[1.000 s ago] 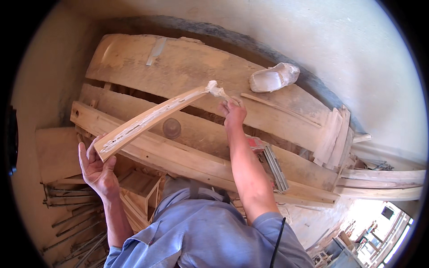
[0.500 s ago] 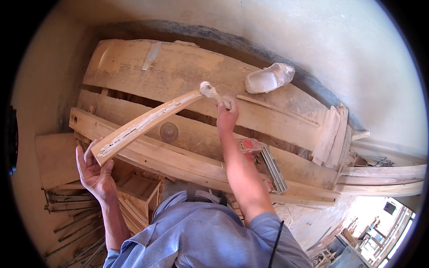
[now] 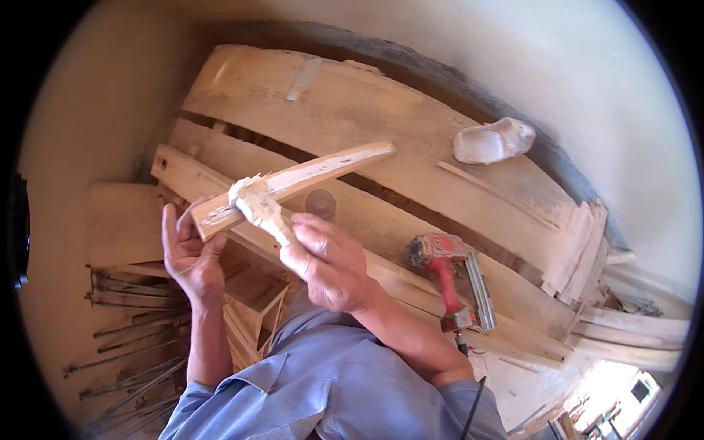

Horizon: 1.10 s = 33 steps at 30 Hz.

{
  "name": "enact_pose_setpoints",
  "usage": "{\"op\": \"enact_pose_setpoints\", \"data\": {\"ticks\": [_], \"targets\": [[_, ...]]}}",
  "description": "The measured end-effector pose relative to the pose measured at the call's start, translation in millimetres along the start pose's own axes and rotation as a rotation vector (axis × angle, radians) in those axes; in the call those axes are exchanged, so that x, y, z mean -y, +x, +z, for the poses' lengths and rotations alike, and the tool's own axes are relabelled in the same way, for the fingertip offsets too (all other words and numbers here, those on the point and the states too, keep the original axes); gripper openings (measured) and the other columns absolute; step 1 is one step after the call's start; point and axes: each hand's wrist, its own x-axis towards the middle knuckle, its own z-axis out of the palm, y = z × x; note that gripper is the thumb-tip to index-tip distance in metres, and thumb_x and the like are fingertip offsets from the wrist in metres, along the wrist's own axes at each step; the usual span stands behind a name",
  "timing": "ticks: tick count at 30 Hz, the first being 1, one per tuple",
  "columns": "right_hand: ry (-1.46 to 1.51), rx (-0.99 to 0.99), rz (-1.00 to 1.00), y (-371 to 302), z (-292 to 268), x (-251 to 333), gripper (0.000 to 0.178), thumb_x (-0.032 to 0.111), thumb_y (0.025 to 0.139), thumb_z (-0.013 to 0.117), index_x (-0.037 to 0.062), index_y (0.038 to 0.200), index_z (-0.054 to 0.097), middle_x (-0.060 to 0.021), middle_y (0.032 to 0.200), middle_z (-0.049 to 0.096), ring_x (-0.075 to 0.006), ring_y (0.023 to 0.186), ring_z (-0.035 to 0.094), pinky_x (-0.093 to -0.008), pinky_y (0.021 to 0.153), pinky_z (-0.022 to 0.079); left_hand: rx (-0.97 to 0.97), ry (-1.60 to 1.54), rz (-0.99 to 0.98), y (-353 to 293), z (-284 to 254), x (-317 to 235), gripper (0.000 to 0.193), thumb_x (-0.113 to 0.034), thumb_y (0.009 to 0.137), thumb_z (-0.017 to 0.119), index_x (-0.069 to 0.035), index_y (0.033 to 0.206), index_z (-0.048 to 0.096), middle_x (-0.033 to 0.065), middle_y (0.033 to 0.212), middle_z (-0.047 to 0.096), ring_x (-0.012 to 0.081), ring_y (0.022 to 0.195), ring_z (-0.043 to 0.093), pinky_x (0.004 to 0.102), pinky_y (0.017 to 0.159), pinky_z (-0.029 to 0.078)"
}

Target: The person assembles a wooden furniture frame by hand, positioning planks and using a nail gun to secure them. They apply glue to a small wooden piece and attach it to the structure, then continue fastening components with the nail gun.

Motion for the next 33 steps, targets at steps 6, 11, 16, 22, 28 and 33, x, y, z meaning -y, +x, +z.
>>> {"op": "enact_pose_setpoints", "data": {"ticks": [6,11,16,22,28,33], "targets": [[0.110,0.102,-0.046,15,14,26,0.018,0.015,0.095,0.064,-0.0007,0.104,0.067,-0.0242,0.111,0.064,-0.0465,0.100,0.068,-0.0512,0.086,0.059,-0.032,-0.042,-0.039,-7,-3,0,0.096,0.022,0.080,0.064,-0.011,0.159,0.020,0.0277,0.135,0.057,0.0293,0.122,0.061,0.0361,0.096,0.055],[0.097,0.070,-0.032,2,6,13,0.015,0.012,0.097,0.063,-0.0006,0.105,0.064,-0.0239,0.109,0.065,-0.0434,0.099,0.069,-0.0522,0.086,0.059,0.013,-0.108,0.004,-2,2,-1,0.100,0.022,0.080,0.065,-0.012,0.161,0.016,0.0279,0.135,0.057,0.0298,0.122,0.061,0.0374,0.099,0.053],[-0.063,-0.080,0.018,-4,-1,-4,0.014,0.012,0.096,0.061,-0.0004,0.100,0.068,-0.0232,0.106,0.067,-0.0419,0.097,0.069,-0.0498,0.085,0.059,0.020,-0.084,0.002,-1,2,-4,0.102,0.022,0.079,0.066,-0.012,0.161,0.016,0.0280,0.135,0.057,0.0318,0.124,0.060,0.0388,0.101,0.053],[-0.015,0.125,-0.143,4,6,3,0.015,0.012,0.092,0.062,0.0012,0.101,0.068,-0.0235,0.106,0.065,-0.0438,0.098,0.068,-0.0490,0.086,0.060,-0.011,-0.089,-0.017,1,4,-6,0.102,0.022,0.079,0.067,-0.012,0.161,0.016,0.0286,0.134,0.057,0.0319,0.123,0.061,0.0387,0.100,0.053],[-0.189,0.032,-0.017,-31,-20,-42,0.022,-0.012,0.080,0.064,0.0002,0.099,0.066,-0.0200,0.101,0.066,-0.0399,0.092,0.068,-0.0452,0.078,0.058,-0.027,-0.097,-0.032,0,-1,-3,0.102,0.022,0.078,0.067,-0.011,0.160,0.018,0.0283,0.134,0.058,0.0310,0.122,0.061,0.0378,0.098,0.054],[-0.379,0.042,0.146,-58,-44,-84,0.027,-0.016,0.082,0.059,0.0004,0.102,0.065,-0.0177,0.101,0.066,-0.0343,0.088,0.068,-0.0396,0.074,0.057,-0.038,-0.078,-0.011,-2,-7,6,0.098,0.020,0.078,0.067,-0.008,0.159,0.020,0.0282,0.134,0.058,0.0315,0.121,0.062,0.0396,0.100,0.053]]}}
